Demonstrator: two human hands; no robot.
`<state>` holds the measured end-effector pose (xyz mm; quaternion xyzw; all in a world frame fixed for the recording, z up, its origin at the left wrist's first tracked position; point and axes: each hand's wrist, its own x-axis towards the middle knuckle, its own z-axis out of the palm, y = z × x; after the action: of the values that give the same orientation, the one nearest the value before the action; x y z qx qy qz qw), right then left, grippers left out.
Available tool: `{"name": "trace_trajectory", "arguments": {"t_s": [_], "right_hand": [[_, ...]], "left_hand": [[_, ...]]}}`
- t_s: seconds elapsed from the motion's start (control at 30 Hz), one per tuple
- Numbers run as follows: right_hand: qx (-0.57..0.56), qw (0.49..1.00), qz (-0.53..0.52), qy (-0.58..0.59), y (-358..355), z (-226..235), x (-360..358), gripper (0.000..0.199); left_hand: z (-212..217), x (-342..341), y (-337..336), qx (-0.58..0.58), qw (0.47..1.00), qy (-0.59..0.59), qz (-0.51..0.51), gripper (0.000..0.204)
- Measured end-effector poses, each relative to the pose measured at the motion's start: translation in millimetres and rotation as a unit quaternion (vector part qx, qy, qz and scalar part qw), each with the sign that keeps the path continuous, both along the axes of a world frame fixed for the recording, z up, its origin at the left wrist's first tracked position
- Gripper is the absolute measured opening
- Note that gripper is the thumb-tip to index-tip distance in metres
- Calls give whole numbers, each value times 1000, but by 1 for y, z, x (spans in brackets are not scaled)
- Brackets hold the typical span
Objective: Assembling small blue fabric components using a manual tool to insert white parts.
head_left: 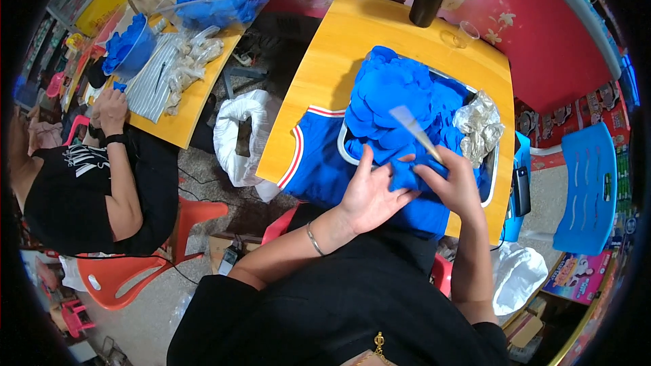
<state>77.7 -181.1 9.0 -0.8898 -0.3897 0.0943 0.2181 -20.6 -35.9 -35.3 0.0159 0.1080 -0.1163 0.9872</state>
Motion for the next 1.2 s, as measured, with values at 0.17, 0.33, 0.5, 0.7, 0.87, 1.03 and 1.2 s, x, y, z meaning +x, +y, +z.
{"name": "trace_trajectory", "arguments": {"t_s": [0.17,0.33,0.5,0.7,0.87,1.03,1.2], "right_hand": [[428,822,29,375,-10,6,0,18],[165,980,-61,97,0,2,1,24],[162,975,-48,147,-4,5,6,24],[172,949,-181,195,-42,-23,30,25],[46,993,-111,-9,-52,-35,28,31],[438,842,-40,313,-22,0,7,34],[292,930,18,221,-17,27,9,30]], "left_hand": [[-13,-1,4,73,997,-34,-6,85],[-11,0,7,163,986,-33,-16,37],[-19,4,9,261,964,-32,-30,25],[-12,4,14,264,962,-64,9,27],[-11,6,16,273,957,-89,20,27],[-3,8,17,297,946,-128,8,29],[10,5,21,463,865,-188,52,27]]}}
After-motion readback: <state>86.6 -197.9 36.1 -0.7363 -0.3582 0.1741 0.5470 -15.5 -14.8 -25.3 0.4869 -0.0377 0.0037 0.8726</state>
